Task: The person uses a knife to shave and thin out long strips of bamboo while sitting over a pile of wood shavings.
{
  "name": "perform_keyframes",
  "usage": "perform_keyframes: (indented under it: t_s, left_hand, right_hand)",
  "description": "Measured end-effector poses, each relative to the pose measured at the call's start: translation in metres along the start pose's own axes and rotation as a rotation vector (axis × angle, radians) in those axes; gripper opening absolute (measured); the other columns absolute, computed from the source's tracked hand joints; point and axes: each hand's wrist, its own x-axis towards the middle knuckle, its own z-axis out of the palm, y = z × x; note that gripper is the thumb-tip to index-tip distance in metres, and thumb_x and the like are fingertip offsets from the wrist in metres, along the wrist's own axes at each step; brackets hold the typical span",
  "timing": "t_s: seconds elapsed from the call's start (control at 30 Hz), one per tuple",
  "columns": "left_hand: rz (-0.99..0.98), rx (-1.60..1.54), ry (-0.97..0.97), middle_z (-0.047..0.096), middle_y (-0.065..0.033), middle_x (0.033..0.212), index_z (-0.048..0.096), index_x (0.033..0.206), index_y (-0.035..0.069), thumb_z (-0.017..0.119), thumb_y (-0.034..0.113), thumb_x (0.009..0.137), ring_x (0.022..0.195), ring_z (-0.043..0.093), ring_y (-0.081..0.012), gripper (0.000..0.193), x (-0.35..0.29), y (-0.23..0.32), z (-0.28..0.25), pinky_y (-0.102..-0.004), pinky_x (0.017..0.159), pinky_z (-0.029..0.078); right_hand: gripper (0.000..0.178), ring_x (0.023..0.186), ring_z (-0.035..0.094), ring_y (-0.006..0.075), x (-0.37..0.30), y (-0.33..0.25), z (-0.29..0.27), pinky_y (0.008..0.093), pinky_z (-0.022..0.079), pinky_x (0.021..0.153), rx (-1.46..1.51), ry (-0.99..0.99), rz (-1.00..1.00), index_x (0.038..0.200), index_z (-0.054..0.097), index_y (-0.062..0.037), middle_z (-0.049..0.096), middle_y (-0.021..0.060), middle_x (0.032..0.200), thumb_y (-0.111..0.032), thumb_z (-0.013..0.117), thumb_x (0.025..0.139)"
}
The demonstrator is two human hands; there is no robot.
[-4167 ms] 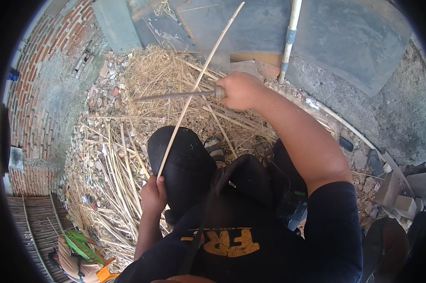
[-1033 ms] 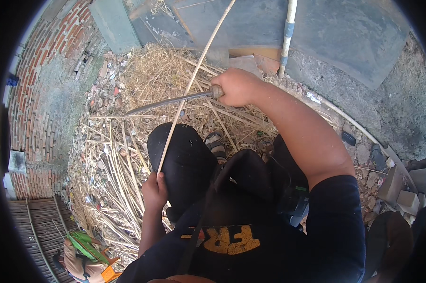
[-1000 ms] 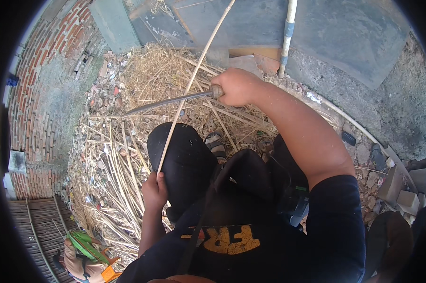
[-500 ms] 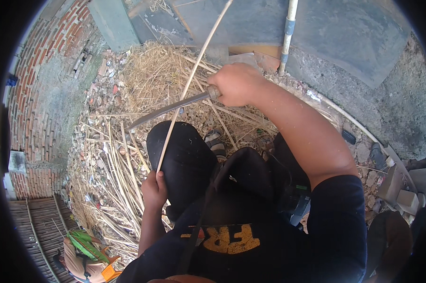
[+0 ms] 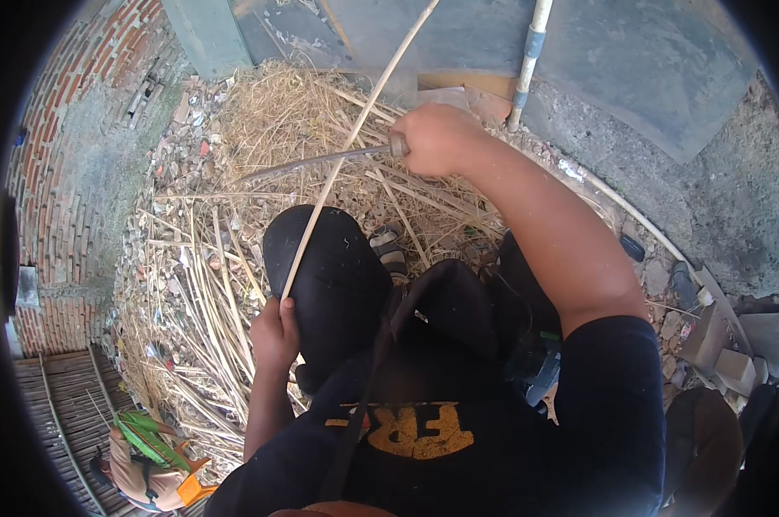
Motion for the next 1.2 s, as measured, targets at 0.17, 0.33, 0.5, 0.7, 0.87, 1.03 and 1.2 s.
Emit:
perform_keyframes:
  t_s: [0.17,0.33,0.5,0.7,0.87,1.03,1.2]
  left_hand:
    - [-0.006,-0.002,0.009,0.057,-0.0251,0.062,0.051,0.078,0.002,0.052,0.039,0.102,0.062,0.057,-0.0499,0.045,-0.002,-0.003,-0.001,-0.0539,0.055,0.043]
    - [-0.028,-0.041,-0.002,0.057,-0.025,0.062,0.051,0.077,0.002,0.053,0.04,0.102,0.063,0.058,-0.05,0.046,-0.001,-0.003,0.0,-0.0544,0.055,0.044]
    - [-0.009,-0.051,0.003,0.057,-0.0252,0.062,0.051,0.078,0.002,0.053,0.042,0.102,0.063,0.058,-0.0504,0.046,0.001,0.003,-0.002,-0.055,0.056,0.044]
    - [-0.013,0.015,-0.007,0.058,-0.0255,0.063,0.051,0.078,0.002,0.052,0.043,0.102,0.063,0.058,-0.0503,0.048,-0.002,-0.003,-0.002,-0.0553,0.056,0.043]
    - [0.016,0.011,-0.003,0.058,-0.0256,0.063,0.05,0.077,0.002,0.052,0.043,0.102,0.064,0.058,-0.0504,0.047,-0.002,-0.006,0.001,-0.055,0.056,0.044]
    - [-0.023,0.016,-0.022,0.058,-0.0253,0.063,0.05,0.077,0.003,0.053,0.042,0.101,0.064,0.059,-0.05,0.046,0.001,0.004,-0.006,-0.055,0.056,0.044]
    - [-0.012,0.022,-0.042,0.058,-0.0252,0.063,0.051,0.078,0.003,0.053,0.042,0.101,0.064,0.059,-0.0497,0.046,0.001,-0.002,-0.007,-0.055,0.056,0.044]
  right_hand:
    - [0.023,0.093,0.07,0.033,-0.009,-0.016,-0.006,0.0484,0.055,0.079,-0.004,0.011,0.017,0.099,0.072,-0.0159,0.072,0.0133,0.095,-0.016,0.065,0.077]
    - [0.023,0.095,0.069,0.0325,-0.013,-0.029,-0.007,0.0492,0.055,0.081,-0.113,0.01,-0.015,0.099,0.072,-0.0152,0.072,0.0132,0.096,-0.018,0.066,0.077]
    - [0.023,0.096,0.069,0.0333,0.006,0.026,0.004,0.0495,0.055,0.083,-0.012,0.15,0.039,0.099,0.071,-0.0108,0.072,0.0139,0.097,-0.018,0.066,0.078]
    - [0.021,0.091,0.07,0.0351,-0.01,-0.011,-0.009,0.0492,0.055,0.081,0.001,0.049,0.008,0.097,0.071,-0.0112,0.072,0.0132,0.093,-0.018,0.066,0.078]
    - [0.02,0.09,0.07,0.0348,-0.016,-0.03,-0.011,0.0489,0.055,0.08,-0.045,0.028,-0.038,0.097,0.071,-0.0119,0.072,0.0136,0.093,-0.016,0.065,0.079]
    - [0.023,0.098,0.068,0.0331,0.01,0.024,0.005,0.0484,0.054,0.086,0.027,0.153,0.076,0.101,0.071,-0.0093,0.071,0.015,0.098,-0.018,0.063,0.081]
    - [0.024,0.096,0.069,0.0338,-0.001,0.004,-0.003,0.0485,0.055,0.084,0.024,0.102,0.058,0.102,0.071,-0.0101,0.071,0.0149,0.097,-0.018,0.063,0.081]
